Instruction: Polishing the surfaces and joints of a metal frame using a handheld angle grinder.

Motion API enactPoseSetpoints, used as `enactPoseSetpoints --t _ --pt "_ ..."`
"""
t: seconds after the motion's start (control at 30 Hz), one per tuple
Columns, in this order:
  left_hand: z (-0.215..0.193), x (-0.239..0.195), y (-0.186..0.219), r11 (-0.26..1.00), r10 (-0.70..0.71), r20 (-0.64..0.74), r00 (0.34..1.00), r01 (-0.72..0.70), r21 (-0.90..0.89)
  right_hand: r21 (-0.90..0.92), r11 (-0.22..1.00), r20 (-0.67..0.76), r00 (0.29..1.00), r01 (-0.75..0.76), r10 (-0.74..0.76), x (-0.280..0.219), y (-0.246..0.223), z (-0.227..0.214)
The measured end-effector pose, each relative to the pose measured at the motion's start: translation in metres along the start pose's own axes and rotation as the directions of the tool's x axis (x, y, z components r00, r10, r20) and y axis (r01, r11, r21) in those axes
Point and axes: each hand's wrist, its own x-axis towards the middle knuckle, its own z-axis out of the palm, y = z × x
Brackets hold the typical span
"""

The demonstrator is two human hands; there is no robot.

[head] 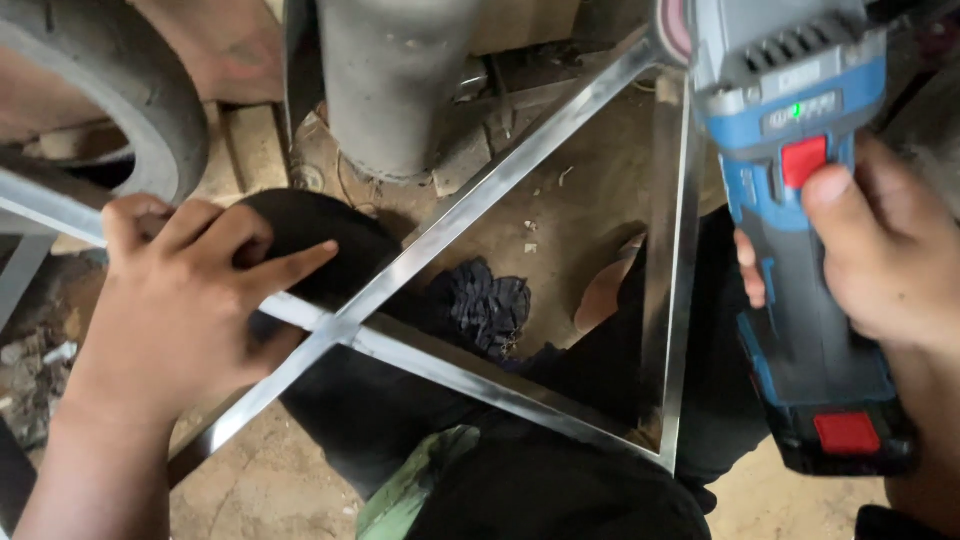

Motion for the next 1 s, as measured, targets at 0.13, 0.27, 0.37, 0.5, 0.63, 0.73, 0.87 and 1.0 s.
enactPoseSetpoints --t 0.13,0.27,0.37,0.5,0.63,0.73,0.87,1.0 --pt "-0.005 0.002 0.001 1.000 -0.006 0.008 1.000 0.006 -0.023 -0.052 0.999 0.090 0.996 0.012 -0.007 -0.008 0.006 0.010" --pt "-0.004 0.002 0.001 1.000 0.014 -0.019 1.000 -0.014 -0.005 -0.017 0.999 0.252 0.967 -0.044 0.047 -0.015 0.005 0.024" --pt "-0.002 0.002 0.001 1.000 0.015 -0.028 0.999 -0.015 -0.003 -0.124 0.989 0.300 0.948 -0.075 0.109 -0.021 -0.002 0.039" --pt "-0.004 0.003 0.000 0.993 0.038 -0.116 0.993 -0.050 -0.110 -0.090 0.994 0.362 0.928 -0.064 0.092 -0.027 -0.003 0.059" --pt "-0.002 0.002 -0.001 0.996 0.038 -0.113 0.993 -0.047 -0.077 -0.116 0.993 0.420 0.905 -0.016 0.064 -0.030 -0.012 0.083" --pt "-0.001 0.000 -0.001 0.997 0.039 -0.110 0.993 -0.046 -0.056 -0.010 0.994 0.464 0.880 -0.105 0.098 -0.036 -0.014 0.099" --pt "0.000 -0.001 0.000 0.999 0.041 -0.136 0.990 -0.044 -0.019 -0.034 0.996 0.518 0.851 -0.084 0.089 -0.041 -0.022 0.116" --pt "0.001 -0.002 -0.001 0.998 0.063 -0.183 0.981 -0.067 -0.015 -0.019 0.995 0.548 0.832 -0.094 0.089 -0.046 -0.022 0.120"
